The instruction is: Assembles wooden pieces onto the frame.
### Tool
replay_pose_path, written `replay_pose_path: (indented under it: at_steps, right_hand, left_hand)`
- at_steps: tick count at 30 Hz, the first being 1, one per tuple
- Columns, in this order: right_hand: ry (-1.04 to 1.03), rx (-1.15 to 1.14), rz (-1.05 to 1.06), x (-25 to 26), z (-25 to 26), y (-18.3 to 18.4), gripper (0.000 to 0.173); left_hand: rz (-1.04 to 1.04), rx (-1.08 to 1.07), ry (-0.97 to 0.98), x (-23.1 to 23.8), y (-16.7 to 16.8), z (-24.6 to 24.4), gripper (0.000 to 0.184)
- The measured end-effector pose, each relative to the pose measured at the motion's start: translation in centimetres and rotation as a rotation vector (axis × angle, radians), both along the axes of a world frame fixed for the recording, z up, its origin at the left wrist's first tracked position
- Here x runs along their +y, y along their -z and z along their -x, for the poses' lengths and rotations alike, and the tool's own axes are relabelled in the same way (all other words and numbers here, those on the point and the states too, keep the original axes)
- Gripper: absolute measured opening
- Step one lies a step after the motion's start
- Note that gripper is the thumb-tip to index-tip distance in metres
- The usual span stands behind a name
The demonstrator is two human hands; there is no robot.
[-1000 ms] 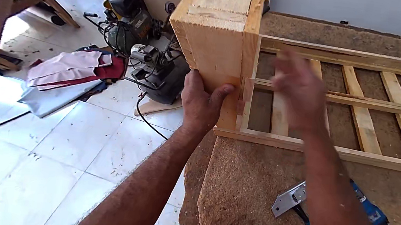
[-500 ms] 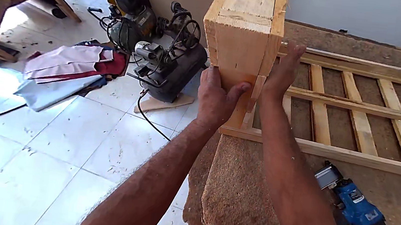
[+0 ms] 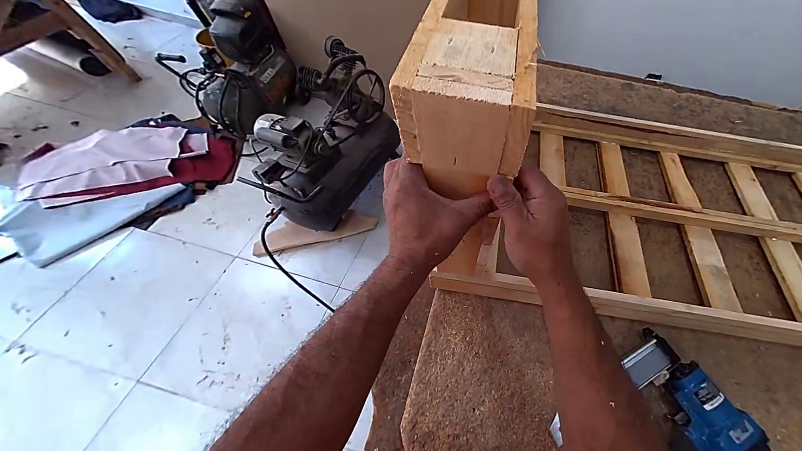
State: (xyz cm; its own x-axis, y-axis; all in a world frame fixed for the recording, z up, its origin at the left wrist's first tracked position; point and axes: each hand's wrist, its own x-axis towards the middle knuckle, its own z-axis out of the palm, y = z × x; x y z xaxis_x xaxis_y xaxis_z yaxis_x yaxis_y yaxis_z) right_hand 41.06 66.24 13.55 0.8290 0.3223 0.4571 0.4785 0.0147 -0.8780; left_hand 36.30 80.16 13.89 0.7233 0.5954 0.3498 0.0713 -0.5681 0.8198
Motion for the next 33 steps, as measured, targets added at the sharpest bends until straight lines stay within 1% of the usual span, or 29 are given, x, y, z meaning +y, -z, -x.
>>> replay_pose_path:
  at_steps: [7, 8, 11, 13, 14, 16, 18, 21, 24, 26, 29, 31, 33]
  right_hand:
    - [0.095, -0.032, -0.008, 0.7, 0.4, 0.4, 0.026]
    - [0.081, -0.020, -0.018, 0.6, 0.2, 0.4, 0.026]
    - [-0.092, 0.062, -0.086, -0.3, -0.6, 0.2, 0.026]
    - [-0.185, 0.080, -0.069, -1.4, -0.7, 0.3, 0.033]
    - [-0.184, 0.074, -0.012, -2.1, -0.3, 0.6, 0.040]
    - [-0.106, 0.015, 0.134, -2.9, 0.2, 1.6, 0.044]
    - [-0.028, -0.057, 0.227, -2.9, 0.7, 3.2, 0.046]
    - [0.091, -0.127, 0.234, -2.0, 0.9, 4.2, 0.044]
    - [0.142, -0.114, 0.247, -1.6, 1.0, 4.0, 0.043]
    - [0.172, -0.120, 0.211, -1.1, 1.1, 4.4, 0.044]
    - [0.152, -0.128, 0.116, -0.6, 1.2, 4.4, 0.047]
    - [0.173, -0.166, 0.112, -0.1, 1.1, 3.8, 0.048]
    - [0.248, -0.197, 0.116, 0.5, 1.1, 3.1, 0.041]
  left_hand:
    - [0.065, -0.044, 0.008, 0.0, 0.3, -0.3, 0.097]
    - [0.076, -0.043, 0.018, 0.1, 0.4, -0.3, 0.097]
    - [0.101, -0.062, 0.090, 0.9, 1.0, -0.1, 0.099]
    - [0.102, -0.078, 0.191, 2.0, 1.6, 0.3, 0.091]
    - [0.078, -0.079, 0.233, 2.5, 1.9, 0.5, 0.088]
    - [0.001, -0.074, 0.265, 2.9, 1.9, 0.4, 0.088]
    - [-0.031, -0.076, 0.267, 3.0, 2.2, 0.5, 0.092]
    - [-0.056, -0.081, 0.278, 3.0, 2.4, 0.5, 0.090]
    - [-0.074, -0.087, 0.277, 3.1, 2.5, 0.3, 0.090]
    - [-0.094, -0.113, 0.280, 3.2, 2.8, 0.2, 0.092]
    - [-0.129, -0.144, 0.250, 3.0, 2.7, -0.2, 0.102]
    - [-0.095, -0.152, 0.200, 2.4, 2.2, -0.4, 0.102]
    - [-0.035, -0.137, 0.138, 1.6, 1.5, -0.5, 0.100]
